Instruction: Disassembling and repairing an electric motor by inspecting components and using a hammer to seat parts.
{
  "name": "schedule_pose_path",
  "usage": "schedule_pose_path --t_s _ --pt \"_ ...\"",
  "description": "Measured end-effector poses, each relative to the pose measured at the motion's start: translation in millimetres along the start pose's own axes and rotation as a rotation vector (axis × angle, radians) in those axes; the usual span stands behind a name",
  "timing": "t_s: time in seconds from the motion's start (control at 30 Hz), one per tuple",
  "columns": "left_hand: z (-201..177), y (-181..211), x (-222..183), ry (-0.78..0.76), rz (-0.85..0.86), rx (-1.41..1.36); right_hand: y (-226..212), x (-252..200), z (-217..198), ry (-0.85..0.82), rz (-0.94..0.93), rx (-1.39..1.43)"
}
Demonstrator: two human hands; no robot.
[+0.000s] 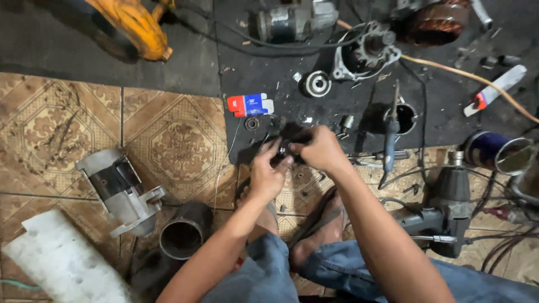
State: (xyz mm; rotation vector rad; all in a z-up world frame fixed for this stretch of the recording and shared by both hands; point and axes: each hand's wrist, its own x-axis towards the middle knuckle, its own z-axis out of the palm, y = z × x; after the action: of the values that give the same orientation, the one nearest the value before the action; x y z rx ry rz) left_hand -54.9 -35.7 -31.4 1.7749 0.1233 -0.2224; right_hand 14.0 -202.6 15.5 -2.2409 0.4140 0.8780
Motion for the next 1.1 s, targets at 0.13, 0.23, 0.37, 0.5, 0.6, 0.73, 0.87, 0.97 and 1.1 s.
schedule_pose_path --t_s 0.13,0.23,0.37,0.5,0.6,0.73,0.87,0.97,1.1 --pt "-14.9 2.0 17.5 -0.125 0.034 0.0 -5.0 -5.5 -4.5 0.017 0.082 0.089" --pt "-21.9 -5.6 30.2 -0.285 -0.007 -0.038 3.5 -21.1 -3.0 -0.035 0.243 0.732" --pt "-30.4 2.9 47.8 -0.419 -0.088 0.08 -4.9 -44.5 -35.3 -0.073 0.109 0.355" --pt "-39.0 43.3 46.5 -0.491 -0.126 0.183 -37.5 -115.1 -124.5 -0.164 -0.127 -0.281" --pt "-66.8 79.8 42.1 -0.49 -0.129 0.277 -42.2 -187.3 -193.6 -0.109 -0.02 -0.479" --pt "-116.9 116.7 56.9 -0.542 -0.058 0.379 -34.2 -276.9 -234.8 -0.053 0.337 -0.698" --pt "-180.8 194.8 52.5 -0.623 0.005 0.598 96.1 -318.8 -232.6 0.261 0.262 -0.277" --pt "-213.2 239.9 44.1 -0.616 -0.007 0.882 256.2 -313.8 -248.0 0.377 0.068 -0.168" --pt "-220.1 280.6 22.8 -0.576 -0.132 1.029 153.6 -162.6 -7.6 0.486 -0.356 -0.379"
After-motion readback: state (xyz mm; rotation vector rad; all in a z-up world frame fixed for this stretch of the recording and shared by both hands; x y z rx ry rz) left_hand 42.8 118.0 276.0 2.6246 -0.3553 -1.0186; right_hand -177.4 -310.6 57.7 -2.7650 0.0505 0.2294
